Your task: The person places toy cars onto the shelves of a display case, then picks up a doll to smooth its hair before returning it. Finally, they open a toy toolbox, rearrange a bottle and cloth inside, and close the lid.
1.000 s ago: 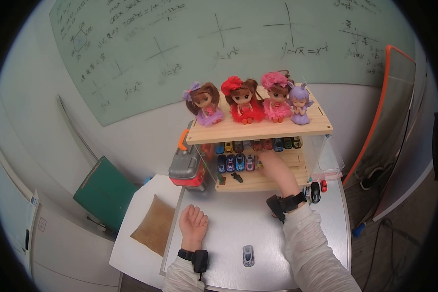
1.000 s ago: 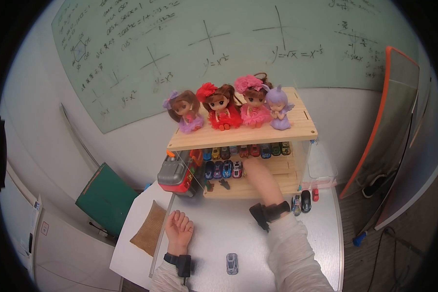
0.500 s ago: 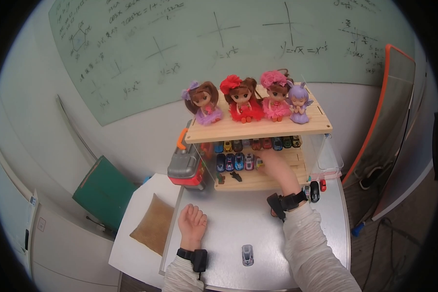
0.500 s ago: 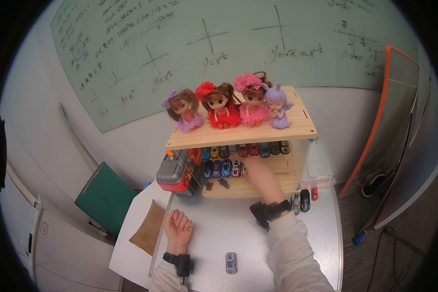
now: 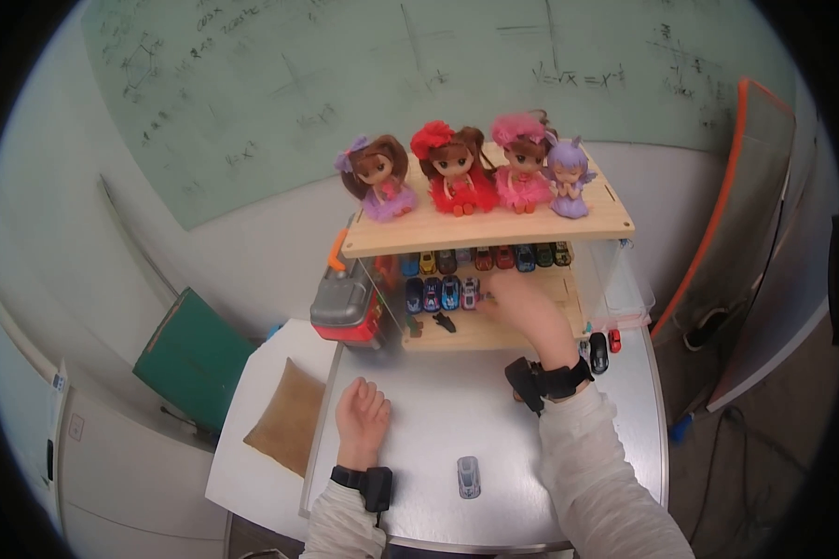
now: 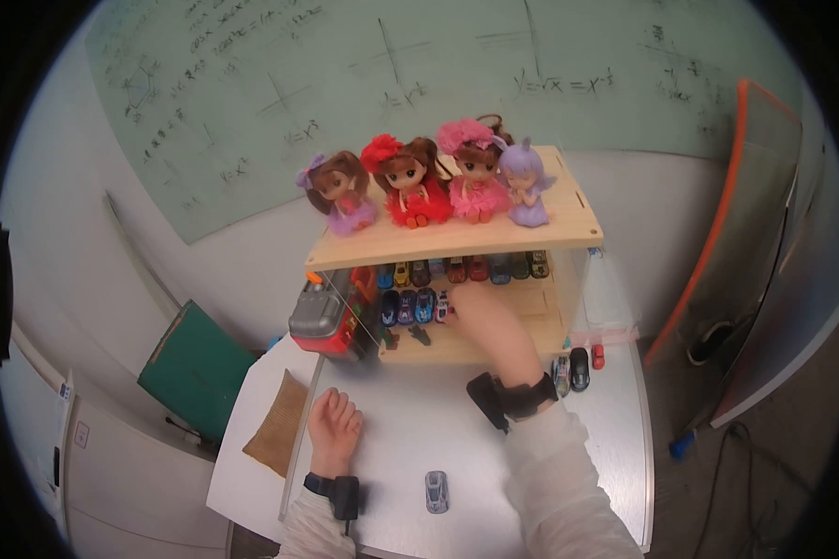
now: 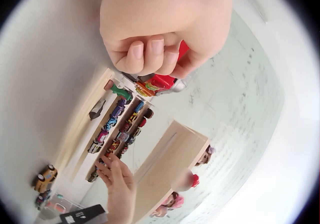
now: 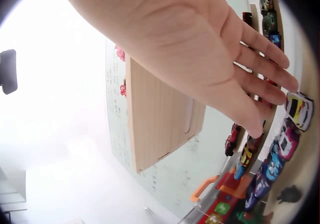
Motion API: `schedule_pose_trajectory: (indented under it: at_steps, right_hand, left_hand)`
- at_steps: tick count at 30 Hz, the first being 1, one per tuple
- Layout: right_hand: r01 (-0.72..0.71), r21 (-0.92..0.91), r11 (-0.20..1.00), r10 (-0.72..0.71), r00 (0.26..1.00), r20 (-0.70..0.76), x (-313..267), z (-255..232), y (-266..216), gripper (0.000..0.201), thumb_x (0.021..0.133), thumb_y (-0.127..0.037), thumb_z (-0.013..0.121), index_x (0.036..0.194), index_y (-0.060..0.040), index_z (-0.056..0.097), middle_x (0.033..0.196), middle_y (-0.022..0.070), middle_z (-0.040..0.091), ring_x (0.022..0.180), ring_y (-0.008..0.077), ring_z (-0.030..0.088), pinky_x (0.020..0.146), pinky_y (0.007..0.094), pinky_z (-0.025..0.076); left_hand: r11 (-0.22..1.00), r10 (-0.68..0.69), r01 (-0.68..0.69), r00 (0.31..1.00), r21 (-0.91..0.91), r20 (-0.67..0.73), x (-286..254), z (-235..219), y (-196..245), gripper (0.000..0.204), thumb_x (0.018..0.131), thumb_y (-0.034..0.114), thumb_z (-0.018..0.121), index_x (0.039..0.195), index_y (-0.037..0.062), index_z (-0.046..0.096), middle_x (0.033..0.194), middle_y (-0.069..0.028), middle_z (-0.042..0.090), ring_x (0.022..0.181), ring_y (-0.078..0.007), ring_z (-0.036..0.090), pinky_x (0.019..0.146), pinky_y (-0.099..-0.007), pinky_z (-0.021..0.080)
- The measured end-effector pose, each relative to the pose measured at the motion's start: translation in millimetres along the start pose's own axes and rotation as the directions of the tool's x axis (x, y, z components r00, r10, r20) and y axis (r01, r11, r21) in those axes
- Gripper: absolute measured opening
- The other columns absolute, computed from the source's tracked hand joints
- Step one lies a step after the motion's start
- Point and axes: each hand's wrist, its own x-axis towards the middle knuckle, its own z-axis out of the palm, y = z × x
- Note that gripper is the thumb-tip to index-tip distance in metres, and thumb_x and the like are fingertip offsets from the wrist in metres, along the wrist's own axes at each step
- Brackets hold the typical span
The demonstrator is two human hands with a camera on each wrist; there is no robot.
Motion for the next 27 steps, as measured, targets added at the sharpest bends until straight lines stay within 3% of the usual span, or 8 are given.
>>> schedule_pose_trajectory:
  at_steps: [3, 6, 8, 12, 16, 18, 22, 27]
  right_hand:
    - [-0.077, 0.008, 0.997, 0.076, 0.995, 0.066, -10.6, -20.4, -24.0, 0.021, 0.074, -0.019, 0.065, 0.082, 0.0004, 0.065, 0.078, 0.0219, 0.061, 0.076, 0.0376, 0.06, 0.068, 0.0428, 0.048]
    - [-0.037, -0.063, 0.997, 0.047, 0.986, 0.162, -25.3, -33.9, -35.9, 0.026, 0.076, -0.025, 0.064, 0.079, 0.0015, 0.063, 0.08, 0.0209, 0.062, 0.075, 0.0369, 0.06, 0.066, 0.0436, 0.048]
    - [0.045, -0.094, 0.995, -0.043, 0.999, 0.028, -38.0, -24.1, -28.1, 0.026, 0.076, -0.025, 0.062, 0.081, 0.0001, 0.061, 0.08, 0.018, 0.061, 0.076, 0.0351, 0.059, 0.066, 0.0423, 0.047]
    - [0.089, -0.097, 0.991, -0.095, 0.994, -0.056, -46.0, -15.6, -29.7, 0.018, 0.074, -0.016, 0.059, 0.085, -0.0025, 0.057, 0.079, 0.0154, 0.057, 0.078, 0.0325, 0.057, 0.068, 0.0415, 0.045]
    - [0.281, -0.185, 0.942, -0.322, 0.912, -0.254, -59.5, 0.6, -56.8, 0.013, 0.07, -0.008, 0.056, 0.082, -0.003, 0.06, 0.076, 0.013, 0.06, 0.076, 0.027, 0.061, 0.064, 0.038, 0.047]
    - [0.054, -0.104, 0.993, -0.024, 0.962, 0.271, -39.5, 5.1, -88.7, 0.013, 0.073, -0.008, 0.056, 0.077, -0.0069, 0.069, 0.077, 0.008, 0.066, 0.08, 0.0241, 0.065, 0.066, 0.0324, 0.05]
    - [0.185, -0.025, 0.982, -0.149, 0.856, 0.495, -46.8, 20.4, -113.7, 0.014, 0.075, -0.008, 0.057, 0.081, -0.0053, 0.069, 0.081, 0.0057, 0.066, 0.081, 0.0231, 0.064, 0.068, 0.0328, 0.049]
    - [0.402, 0.05, 0.914, -0.352, 0.725, 0.592, -70.5, 12.2, -138.9, 0.014, 0.067, -0.009, 0.061, 0.077, -0.0031, 0.069, 0.075, 0.008, 0.065, 0.072, 0.0285, 0.062, 0.057, 0.0475, 0.045]
  left_hand:
    - [0.865, -0.003, -0.048, 0.995, 0.5, 0.101, -11.7, 21.2, -3.9, 0.026, 0.091, 0.017, 0.046, 0.067, 0.011, 0.038, 0.056, 0.0022, 0.03, 0.047, -0.0082, 0.024, 0.046, -0.0236, 0.022]
    - [0.417, -0.134, -0.195, 0.953, 0.888, 0.273, -28.7, 31.3, -6.5, 0.017, 0.085, 0.019, 0.057, 0.081, 0.005, 0.049, 0.065, -0.0001, 0.04, 0.054, -0.0099, 0.034, 0.051, -0.0228, 0.029]
    - [0.093, -0.299, -0.42, 0.853, 0.903, 0.428, -42.9, 59.4, -12.8, 0.031, 0.08, 0.025, 0.065, 0.097, 0.0014, 0.055, 0.075, -0.0035, 0.047, 0.061, -0.0118, 0.043, 0.054, -0.0236, 0.036]
    - [-0.176, -0.475, -0.597, 0.748, 0.783, 0.464, -57.2, 87.8, -32.9, 0.067, 0.068, 0.035, 0.075, 0.119, 0.0007, 0.047, 0.098, -0.0119, 0.05, 0.082, -0.0252, 0.053, 0.071, -0.0324, 0.046]
    - [-0.302, -0.647, -0.734, 0.626, 0.608, 0.435, -60.8, 82.8, -49.9, 0.079, 0.065, 0.036, 0.076, 0.126, -0.0002, 0.041, 0.11, -0.0179, 0.047, 0.096, -0.0366, 0.053, 0.083, -0.0392, 0.045]
    - [-0.346, -0.68, -0.724, 0.632, 0.597, 0.372, -59.2, 76.2, -54.4, 0.079, 0.066, 0.035, 0.076, 0.127, -0.0003, 0.04, 0.111, -0.0185, 0.047, 0.095, -0.0373, 0.053, 0.083, -0.0387, 0.045]
    - [-0.242, -0.729, -0.732, 0.57, 0.637, 0.378, -48.4, 59.1, -49.8, 0.067, 0.066, 0.028, 0.076, 0.122, 0.004, 0.048, 0.106, -0.015, 0.056, 0.095, -0.0349, 0.055, 0.08, -0.0371, 0.047]
    - [-0.447, -0.662, -0.304, 0.745, 0.841, -0.083, -64.2, 86.8, -38.4, 0.056, 0.066, 0.025, 0.077, 0.114, 0.0074, 0.054, 0.104, -0.0116, 0.058, 0.092, -0.0281, 0.056, 0.077, -0.0334, 0.046]
